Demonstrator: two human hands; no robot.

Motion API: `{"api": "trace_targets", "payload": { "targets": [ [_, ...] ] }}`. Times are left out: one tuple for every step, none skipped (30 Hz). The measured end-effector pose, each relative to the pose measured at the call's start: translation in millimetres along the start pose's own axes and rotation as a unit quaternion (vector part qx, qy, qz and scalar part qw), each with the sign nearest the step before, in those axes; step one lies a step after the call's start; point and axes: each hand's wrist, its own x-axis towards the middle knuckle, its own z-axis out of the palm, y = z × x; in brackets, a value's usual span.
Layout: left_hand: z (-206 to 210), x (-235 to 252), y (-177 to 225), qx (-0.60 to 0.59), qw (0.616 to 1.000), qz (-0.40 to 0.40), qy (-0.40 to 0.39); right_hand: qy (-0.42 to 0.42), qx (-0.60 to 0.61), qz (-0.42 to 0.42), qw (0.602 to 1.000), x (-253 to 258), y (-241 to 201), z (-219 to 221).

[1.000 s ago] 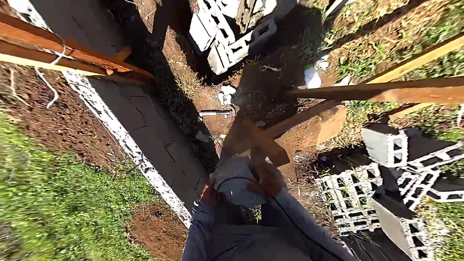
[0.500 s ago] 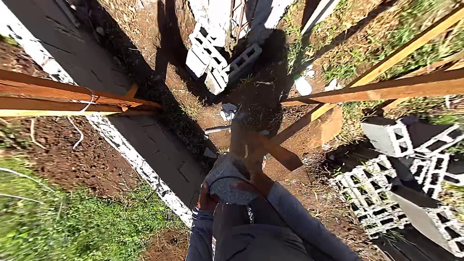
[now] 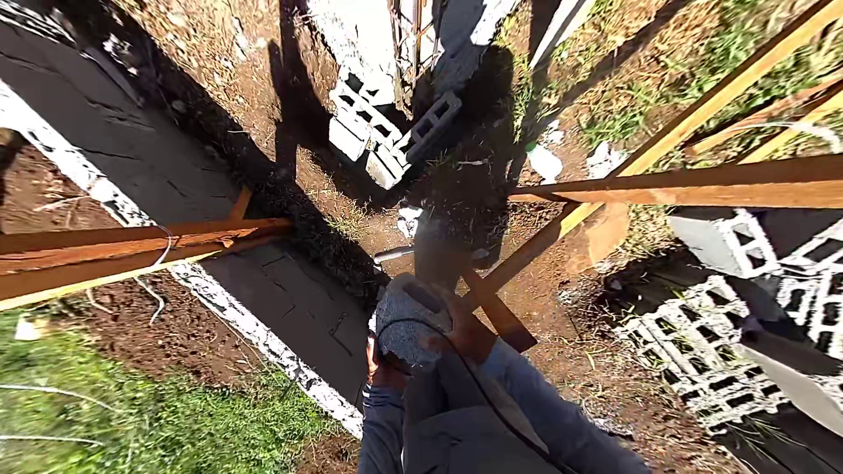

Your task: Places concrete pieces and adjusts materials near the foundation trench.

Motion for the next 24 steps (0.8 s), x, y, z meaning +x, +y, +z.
{"api": "trace_targets", "payload": {
  "targets": [
    [7, 1, 3, -0.001, 1.000, -0.006, -0.001, 0.021, 0.007, -0.009, 1.000, 0, -2, -1],
    [13, 3, 7, 0.002, 1.000, -0.013, 0.000, 0.045, 0.018, -0.020, 0.999, 0, -4, -2],
    [17, 6, 11, 0.009, 1.000, -0.019, -0.001, 0.066, 0.035, -0.026, 0.997, -1, -6, -2],
    [22, 8, 16, 0.022, 1.000, -0.019, -0.003, 0.087, 0.057, -0.029, 0.994, -2, -8, -2],
    [28, 11, 22, 0.036, 0.999, -0.012, -0.014, 0.108, 0.085, -0.030, 0.990, -3, -11, -2],
    [34, 14, 29, 0.048, 0.998, -0.008, -0.026, 0.129, 0.106, -0.029, 0.986, -5, -13, -2],
    [42, 15, 36, 0.058, 0.998, -0.008, -0.038, 0.145, 0.123, -0.025, 0.981, -6, -16, -1],
    [50, 16, 44, 0.069, 0.996, -0.014, -0.050, 0.156, 0.139, -0.020, 0.978, -8, -19, -2],
    [57, 19, 51, 0.085, 0.994, -0.023, -0.064, 0.168, 0.148, -0.014, 0.974, -9, -22, -2],
    [63, 24, 59, 0.105, 0.991, -0.036, -0.079, 0.182, 0.153, -0.009, 0.971, -10, -25, -4],
    [68, 30, 65, 0.126, 0.986, -0.051, -0.094, 0.199, 0.152, -0.003, 0.968, -10, -29, -6],
    [72, 37, 71, 0.149, 0.981, -0.070, -0.106, 0.218, 0.146, 0.003, 0.965, -9, -32, -7],
    [75, 44, 77, 0.174, 0.974, -0.094, -0.112, 0.239, 0.139, 0.010, 0.961, -7, -34, -7],
    [79, 51, 82, 0.206, 0.966, -0.120, -0.095, 0.260, 0.127, 0.016, 0.957, -5, -36, -7],
    [82, 55, 86, 0.257, 0.954, -0.144, -0.062, 0.286, 0.112, 0.022, 0.951, -1, -37, -5],
    [84, 60, 93, 0.312, 0.932, -0.180, -0.039, 0.310, 0.102, 0.033, 0.945, 3, -39, -4],
    [86, 64, 100, 0.364, 0.903, -0.225, -0.019, 0.331, 0.097, 0.048, 0.937, 8, -41, -4],
    [86, 70, 108, 0.418, 0.869, -0.265, -0.017, 0.349, 0.095, 0.064, 0.930, 14, -43, -4],
    [86, 76, 118, 0.475, 0.832, -0.285, -0.025, 0.363, 0.104, 0.082, 0.922, 21, -43, -3],
    [84, 84, 127, 0.525, 0.796, -0.299, -0.038, 0.379, 0.117, 0.097, 0.913, 30, -40, -1],
    [82, 94, 136, 0.569, 0.760, -0.308, -0.053, 0.398, 0.126, 0.105, 0.903, 40, -35, 2],
    [81, 106, 145, 0.606, 0.727, -0.315, -0.073, 0.420, 0.127, 0.103, 0.893, 51, -30, 6],
    [81, 122, 154, 0.633, 0.696, -0.323, -0.103, 0.447, 0.113, 0.096, 0.882, 65, -23, 11],
    [80, 140, 164, 0.657, 0.657, -0.340, -0.143, 0.470, 0.101, 0.096, 0.872, 81, -17, 16]
  ]
}}
